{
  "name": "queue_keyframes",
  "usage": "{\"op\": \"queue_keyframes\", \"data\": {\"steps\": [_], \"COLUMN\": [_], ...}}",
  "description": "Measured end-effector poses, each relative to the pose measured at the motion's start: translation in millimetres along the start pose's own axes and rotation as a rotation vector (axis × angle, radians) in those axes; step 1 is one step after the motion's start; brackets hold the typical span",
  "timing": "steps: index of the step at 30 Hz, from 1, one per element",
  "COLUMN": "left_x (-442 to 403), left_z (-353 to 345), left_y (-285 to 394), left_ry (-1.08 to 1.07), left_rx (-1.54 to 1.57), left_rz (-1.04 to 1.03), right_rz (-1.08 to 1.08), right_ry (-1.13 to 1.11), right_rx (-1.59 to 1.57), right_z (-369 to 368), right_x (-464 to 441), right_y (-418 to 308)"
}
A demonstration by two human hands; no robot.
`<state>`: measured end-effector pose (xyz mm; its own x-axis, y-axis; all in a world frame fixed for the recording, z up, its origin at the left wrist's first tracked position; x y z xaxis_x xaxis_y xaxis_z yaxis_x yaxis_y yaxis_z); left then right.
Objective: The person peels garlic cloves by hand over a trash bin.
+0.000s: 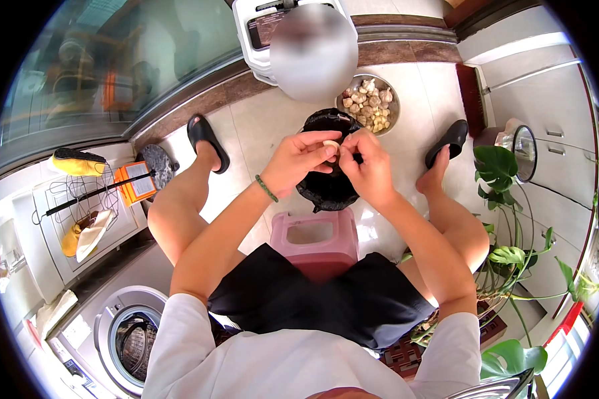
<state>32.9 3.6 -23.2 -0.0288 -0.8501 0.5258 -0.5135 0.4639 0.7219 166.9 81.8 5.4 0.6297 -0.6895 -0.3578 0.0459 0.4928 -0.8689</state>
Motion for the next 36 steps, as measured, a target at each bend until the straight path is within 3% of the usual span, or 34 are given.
{"op": "queue_keyframes", "data": {"steps": [8, 17, 20, 22, 28, 31, 33, 36], "left_x": [0, 0, -1, -3, -6, -8, -11, -13], "left_z": [9, 16, 13, 12, 9, 13, 17, 20], "left_y": [2, 8, 6, 3, -2, -4, -5, -6], "left_ry": [-0.051, -0.079, -0.144, -0.136, -0.094, -0.018, 0.049, -0.020], "left_rx": [-0.029, 0.163, 0.164, 0.142, -0.205, -0.087, 0.162, 0.343], "left_rz": [0.025, -0.002, 0.017, 0.043, 0.001, -0.007, 0.016, -0.003], "right_rz": [-0.084, -0.172, 0.013, -0.099, -0.374, -0.279, -0.231, -0.203], "right_ry": [0.130, -0.128, -0.185, -0.009, -0.066, -0.099, -0.118, -0.177], "right_rx": [-0.037, -0.088, 0.019, -0.120, -0.491, -0.396, -0.372, -0.365], "right_z": [18, 1, -3, 2, -10, -8, -7, -7], "right_x": [-9, -2, -3, -8, 4, 4, 4, 5], "right_y": [15, 20, 12, 3, 27, 24, 19, 10]}}
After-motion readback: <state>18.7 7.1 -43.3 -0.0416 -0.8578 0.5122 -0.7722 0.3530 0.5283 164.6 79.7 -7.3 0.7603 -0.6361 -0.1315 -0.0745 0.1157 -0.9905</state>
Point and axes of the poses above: each hand's wrist, its own x-axis away from the middle knuckle, its own z-axis out of the back of the hand, y = z × x, the point moved 5 cm from there along -x, towards the middle knuckle, and after that the axes turned 5 degrees about z, right-handed, at the moved point
